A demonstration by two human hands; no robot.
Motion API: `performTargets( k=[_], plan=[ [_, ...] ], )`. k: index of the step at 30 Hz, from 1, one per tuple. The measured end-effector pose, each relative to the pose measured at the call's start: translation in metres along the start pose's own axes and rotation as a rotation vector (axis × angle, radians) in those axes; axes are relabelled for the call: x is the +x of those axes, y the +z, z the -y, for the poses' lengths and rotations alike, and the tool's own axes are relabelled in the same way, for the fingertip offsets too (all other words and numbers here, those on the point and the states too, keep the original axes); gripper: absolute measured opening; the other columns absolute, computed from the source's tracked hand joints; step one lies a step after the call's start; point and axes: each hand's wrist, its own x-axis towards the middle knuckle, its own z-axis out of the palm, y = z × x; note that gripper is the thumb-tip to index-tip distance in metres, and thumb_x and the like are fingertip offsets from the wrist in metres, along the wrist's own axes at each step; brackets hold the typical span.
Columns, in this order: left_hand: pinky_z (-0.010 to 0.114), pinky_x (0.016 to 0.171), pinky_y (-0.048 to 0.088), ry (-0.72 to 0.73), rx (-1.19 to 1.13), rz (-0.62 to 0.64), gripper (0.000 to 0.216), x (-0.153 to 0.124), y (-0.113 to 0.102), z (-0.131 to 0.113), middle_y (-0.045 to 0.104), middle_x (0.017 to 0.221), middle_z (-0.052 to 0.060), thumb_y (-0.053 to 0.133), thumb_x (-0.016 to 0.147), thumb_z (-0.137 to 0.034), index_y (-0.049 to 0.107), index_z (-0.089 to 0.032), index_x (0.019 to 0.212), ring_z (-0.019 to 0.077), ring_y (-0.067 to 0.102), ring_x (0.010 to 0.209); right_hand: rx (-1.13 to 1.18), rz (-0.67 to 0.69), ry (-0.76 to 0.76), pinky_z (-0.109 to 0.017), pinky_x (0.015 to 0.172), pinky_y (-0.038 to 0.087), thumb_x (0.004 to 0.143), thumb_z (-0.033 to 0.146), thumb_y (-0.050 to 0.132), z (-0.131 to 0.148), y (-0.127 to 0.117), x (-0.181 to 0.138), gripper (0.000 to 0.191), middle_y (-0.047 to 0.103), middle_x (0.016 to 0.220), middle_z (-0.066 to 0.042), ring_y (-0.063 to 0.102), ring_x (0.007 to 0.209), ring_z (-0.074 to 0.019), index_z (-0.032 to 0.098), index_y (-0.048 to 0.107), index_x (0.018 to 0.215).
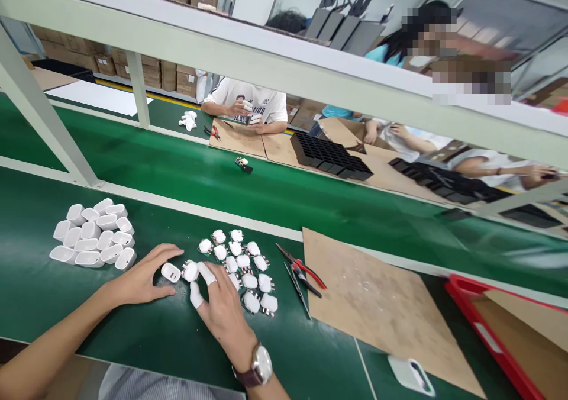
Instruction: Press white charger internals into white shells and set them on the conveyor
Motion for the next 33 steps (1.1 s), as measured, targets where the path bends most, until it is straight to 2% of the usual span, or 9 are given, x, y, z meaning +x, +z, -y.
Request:
performTargets(
  k=[2, 4, 8, 11, 15, 18, 25, 33],
  plan=[
    [0.037, 0.103, 0.055, 0.058, -0.05, 0.075, 0.053, 0.001, 0.002, -0.001, 0.062, 0.133, 0.007, 0.072, 0.088, -0.015, 0.058, -0.027, 0.138, 0.024, 0.064, 0.121, 0.017, 0.005, 0.019, -0.05, 0.096, 0.061, 0.1, 0.012, 0.061, 0.002, -0.001, -0.001, 0.046, 0.069, 0.124, -0.014, 0.067, 0.112, -0.0269, 0.02, 0.048, 0.144],
    [0.032, 0.093, 0.057, 0.086, -0.049, 0.092, 0.038, 0.001, 0.007, 0.001, 0.065, 0.114, 0.003, 0.065, 0.09, -0.012, 0.065, -0.026, 0.125, 0.0199, 0.068, 0.103, 0.034, 0.014, 0.03, -0.049, 0.096, 0.061, 0.1, 0.013, 0.061, 0.004, -0.001, -0.002, 0.044, 0.069, 0.124, -0.013, 0.068, 0.112, -0.0266, 0.021, 0.049, 0.142],
    [0.03, 0.074, 0.057, 0.042, 0.148, -0.046, 0.05, -0.001, 0.02, 0.011, 0.058, 0.112, 0.005, 0.062, 0.09, -0.014, 0.058, -0.024, 0.139, 0.0181, 0.068, 0.085, 0.042, 0.035, 0.017, -0.046, 0.092, 0.063, 0.1, 0.013, 0.062, 0.008, -0.001, -0.005, 0.043, 0.068, 0.125, -0.014, 0.067, 0.112, -0.0268, 0.019, 0.05, 0.141],
    [0.029, 0.064, 0.056, 0.038, 0.304, -0.107, 0.043, -0.002, 0.025, 0.016, 0.057, 0.111, 0.005, 0.063, 0.093, -0.022, 0.058, -0.023, 0.136, 0.0181, 0.069, 0.077, 0.013, 0.039, -0.026, -0.047, 0.09, 0.063, 0.099, 0.011, 0.063, 0.011, 0.0, -0.007, 0.042, 0.068, 0.126, -0.017, 0.066, 0.111, -0.0279, 0.016, 0.051, 0.139],
    [0.033, 0.065, 0.057, 0.102, 0.451, -0.21, 0.029, 0.0, 0.027, 0.012, 0.058, 0.102, 0.005, 0.066, 0.096, -0.033, 0.062, -0.019, 0.121, 0.0206, 0.068, 0.074, -0.029, 0.03, -0.081, -0.047, 0.089, 0.063, 0.098, 0.01, 0.064, 0.015, 0.001, -0.006, 0.042, 0.067, 0.128, -0.018, 0.065, 0.111, -0.0289, 0.015, 0.051, 0.137],
    [0.036, 0.068, 0.057, 0.167, 0.533, -0.277, 0.026, 0.002, 0.028, 0.007, 0.058, 0.096, 0.006, 0.066, 0.097, -0.037, 0.062, -0.017, 0.113, 0.0233, 0.068, 0.076, -0.07, 0.059, -0.096, -0.047, 0.087, 0.063, 0.098, 0.01, 0.065, 0.017, 0.003, -0.003, 0.04, 0.067, 0.126, -0.018, 0.065, 0.108, -0.0296, 0.014, 0.053, 0.136],
    [0.035, 0.067, 0.057, 0.224, 0.604, -0.298, 0.02, 0.004, 0.024, 0.003, 0.059, 0.093, 0.006, 0.055, 0.103, -0.034, 0.06, -0.017, 0.113, 0.0229, 0.066, 0.076, -0.122, 0.105, -0.132, -0.049, 0.087, 0.062, 0.097, 0.008, 0.063, 0.018, 0.004, 0.001, 0.029, 0.065, 0.128, -0.018, 0.064, 0.109, -0.0308, 0.014, 0.06, 0.125],
    [0.038, 0.067, 0.057, 0.224, 0.604, -0.269, 0.027, 0.004, 0.026, 0.004, 0.059, 0.093, 0.008, 0.048, 0.107, -0.038, 0.059, -0.015, 0.113, 0.0251, 0.065, 0.077, -0.104, 0.114, -0.16, -0.047, 0.085, 0.062, 0.098, 0.009, 0.061, 0.015, 0.004, 0.008, 0.02, 0.065, 0.126, -0.018, 0.064, 0.107, -0.0299, 0.015, 0.063, 0.117]
  ],
)
